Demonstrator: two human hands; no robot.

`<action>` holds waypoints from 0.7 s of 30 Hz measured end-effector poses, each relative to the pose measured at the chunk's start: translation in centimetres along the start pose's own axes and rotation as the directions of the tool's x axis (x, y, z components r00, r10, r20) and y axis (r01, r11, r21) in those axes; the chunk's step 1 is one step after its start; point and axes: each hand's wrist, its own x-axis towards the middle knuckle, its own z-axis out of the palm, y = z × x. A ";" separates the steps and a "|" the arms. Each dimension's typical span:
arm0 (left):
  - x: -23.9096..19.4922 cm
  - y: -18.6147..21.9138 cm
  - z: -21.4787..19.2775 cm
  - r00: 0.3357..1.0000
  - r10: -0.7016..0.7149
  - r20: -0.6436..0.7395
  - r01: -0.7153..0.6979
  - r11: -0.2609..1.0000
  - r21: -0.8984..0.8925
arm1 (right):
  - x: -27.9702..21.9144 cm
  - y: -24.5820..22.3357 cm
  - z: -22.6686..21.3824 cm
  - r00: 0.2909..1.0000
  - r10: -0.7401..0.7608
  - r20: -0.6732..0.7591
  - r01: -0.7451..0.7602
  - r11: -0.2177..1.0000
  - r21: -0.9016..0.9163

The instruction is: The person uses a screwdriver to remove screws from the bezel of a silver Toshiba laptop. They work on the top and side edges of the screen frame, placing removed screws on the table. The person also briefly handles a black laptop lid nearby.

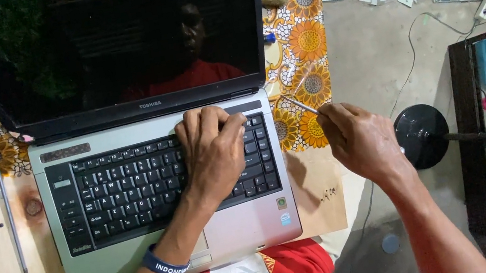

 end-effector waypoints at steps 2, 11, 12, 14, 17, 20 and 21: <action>0.2 0.1 0.0 1.000 0.013 0.009 -0.014 1.000 0.012 | 0.0 0.3 0.0 1.000 0.002 -0.005 -0.002 1.000 0.014; 0.5 0.5 -0.2 1.000 0.008 0.030 -0.007 1.000 -0.010 | 0.9 -1.5 -2.1 1.000 -0.025 -0.009 0.025 0.999 0.026; 0.6 0.5 -0.2 1.000 -0.002 0.026 0.002 1.000 -0.020 | 1.1 -1.6 -2.4 1.000 -0.021 0.006 0.021 1.000 0.011; 0.6 0.4 0.0 1.000 0.011 0.007 -0.011 0.999 -0.030 | 1.7 -1.5 -2.4 1.000 -0.030 0.009 0.030 0.999 -0.034; 0.9 0.7 0.8 0.999 0.028 -0.032 -0.028 1.000 0.009 | 2.5 -1.5 -2.7 0.997 -0.078 -0.005 0.076 0.986 -0.150; 1.4 1.0 1.8 0.996 0.046 -0.072 -0.038 0.993 0.111 | 3.6 -2.2 -2.4 0.989 -0.150 -0.004 0.143 0.953 -0.269; 1.6 1.1 2.2 0.994 0.058 -0.090 -0.043 0.986 0.163 | 4.1 -2.5 -2.2 0.984 -0.178 0.016 0.174 0.934 -0.312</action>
